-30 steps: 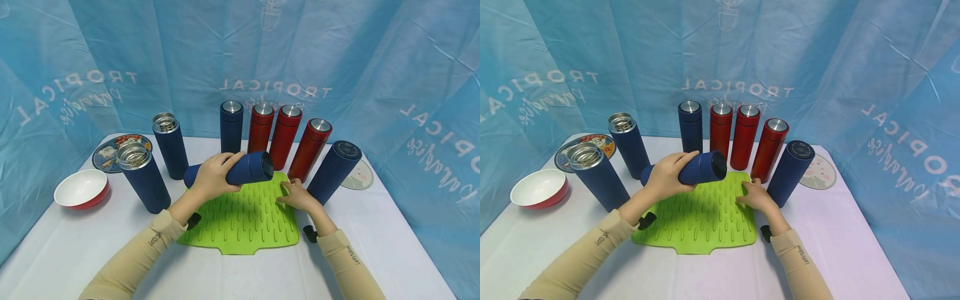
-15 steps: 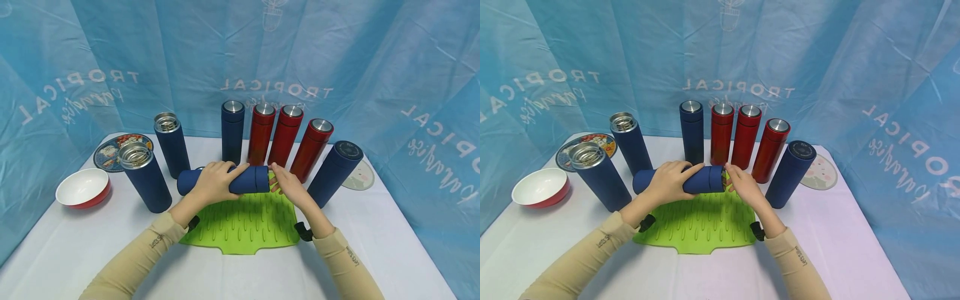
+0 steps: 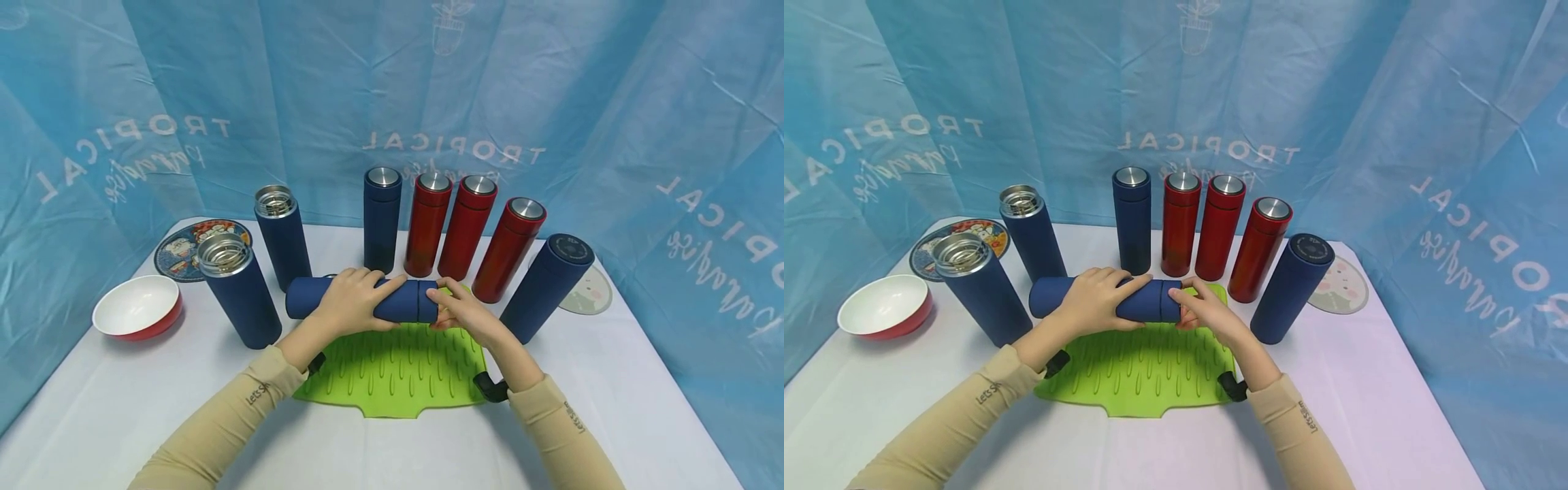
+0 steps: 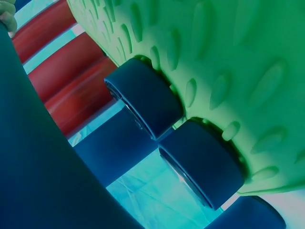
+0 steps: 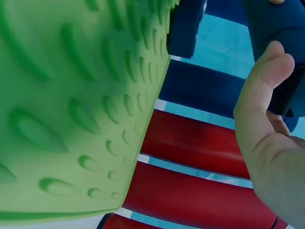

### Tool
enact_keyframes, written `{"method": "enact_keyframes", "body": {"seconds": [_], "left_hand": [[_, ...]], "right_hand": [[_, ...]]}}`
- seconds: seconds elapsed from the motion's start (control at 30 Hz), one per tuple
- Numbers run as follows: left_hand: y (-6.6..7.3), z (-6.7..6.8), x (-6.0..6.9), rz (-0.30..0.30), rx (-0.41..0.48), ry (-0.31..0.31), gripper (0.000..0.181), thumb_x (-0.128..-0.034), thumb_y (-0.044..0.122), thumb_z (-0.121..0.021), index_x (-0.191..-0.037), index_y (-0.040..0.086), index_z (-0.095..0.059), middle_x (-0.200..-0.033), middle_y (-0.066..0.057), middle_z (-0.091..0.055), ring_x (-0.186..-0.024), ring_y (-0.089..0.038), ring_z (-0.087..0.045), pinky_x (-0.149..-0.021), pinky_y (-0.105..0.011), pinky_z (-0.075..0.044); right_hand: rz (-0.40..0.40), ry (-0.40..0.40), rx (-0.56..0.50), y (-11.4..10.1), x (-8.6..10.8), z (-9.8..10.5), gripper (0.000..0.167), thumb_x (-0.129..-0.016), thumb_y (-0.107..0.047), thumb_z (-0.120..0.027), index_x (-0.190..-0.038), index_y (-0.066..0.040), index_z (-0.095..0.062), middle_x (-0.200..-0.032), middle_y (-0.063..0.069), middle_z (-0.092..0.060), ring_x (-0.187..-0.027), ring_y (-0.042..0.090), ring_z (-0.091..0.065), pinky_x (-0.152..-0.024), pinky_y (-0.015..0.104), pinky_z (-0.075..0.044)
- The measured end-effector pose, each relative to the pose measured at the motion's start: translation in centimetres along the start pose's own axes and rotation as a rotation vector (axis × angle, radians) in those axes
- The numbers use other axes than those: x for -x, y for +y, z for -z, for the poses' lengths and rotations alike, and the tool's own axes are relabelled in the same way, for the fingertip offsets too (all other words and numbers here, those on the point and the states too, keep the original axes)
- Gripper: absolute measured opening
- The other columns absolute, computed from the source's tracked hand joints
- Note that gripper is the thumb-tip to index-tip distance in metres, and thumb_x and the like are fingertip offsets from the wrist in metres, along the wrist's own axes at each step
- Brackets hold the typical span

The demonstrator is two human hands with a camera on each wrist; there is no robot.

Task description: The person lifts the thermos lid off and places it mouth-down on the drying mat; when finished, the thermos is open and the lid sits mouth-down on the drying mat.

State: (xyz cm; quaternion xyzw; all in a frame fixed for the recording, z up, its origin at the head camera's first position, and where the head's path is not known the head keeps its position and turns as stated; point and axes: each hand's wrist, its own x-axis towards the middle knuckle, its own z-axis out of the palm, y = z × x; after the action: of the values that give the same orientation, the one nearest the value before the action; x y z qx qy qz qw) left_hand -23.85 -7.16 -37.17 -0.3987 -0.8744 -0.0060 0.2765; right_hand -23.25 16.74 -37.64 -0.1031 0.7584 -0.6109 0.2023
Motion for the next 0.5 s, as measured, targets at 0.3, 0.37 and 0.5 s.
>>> {"method": "enact_keyframes", "body": {"seconds": [0.3, 0.37, 0.5], "left_hand": [[-0.28, 0.38, -0.21, -0.036, -0.011, 0.028, 0.077, -0.0647, 0.064, -0.071, -0.127, 0.021, -0.056, -0.102, -0.011, -0.066, -0.085, -0.027, -0.062, -0.076, -0.039, -0.051], [-0.4, 0.42, -0.27, -0.038, -0.001, 0.031, 0.077, -0.0643, 0.063, -0.071, -0.127, 0.02, -0.056, -0.102, -0.011, -0.066, -0.085, -0.027, -0.062, -0.076, -0.039, -0.051], [-0.57, 0.49, -0.13, -0.02, 0.043, -0.001, 0.079, -0.0643, 0.063, -0.071, -0.128, 0.021, -0.055, -0.101, -0.009, -0.065, -0.083, -0.026, -0.062, -0.074, -0.039, -0.051]], "right_hand": [[0.171, 0.036, 0.082, 0.81, 0.28, 0.04, 0.041, -0.093, -0.026, -0.053, -0.127, -0.008, -0.036, -0.104, 0.02, -0.051, -0.079, 0.044, -0.056, -0.078, 0.043, -0.049], [0.231, 0.038, 0.113, 0.9, 0.36, 0.1, 0.042, -0.092, -0.024, -0.056, -0.127, -0.011, -0.038, -0.106, 0.018, -0.051, -0.082, 0.04, -0.056, -0.079, 0.046, -0.048], [0.339, 0.041, 0.218, 0.96, 0.62, 0.27, 0.051, -0.085, -0.024, -0.066, -0.128, -0.016, -0.04, -0.116, 0.013, -0.05, -0.097, 0.027, -0.055, -0.087, 0.052, -0.044]]}}
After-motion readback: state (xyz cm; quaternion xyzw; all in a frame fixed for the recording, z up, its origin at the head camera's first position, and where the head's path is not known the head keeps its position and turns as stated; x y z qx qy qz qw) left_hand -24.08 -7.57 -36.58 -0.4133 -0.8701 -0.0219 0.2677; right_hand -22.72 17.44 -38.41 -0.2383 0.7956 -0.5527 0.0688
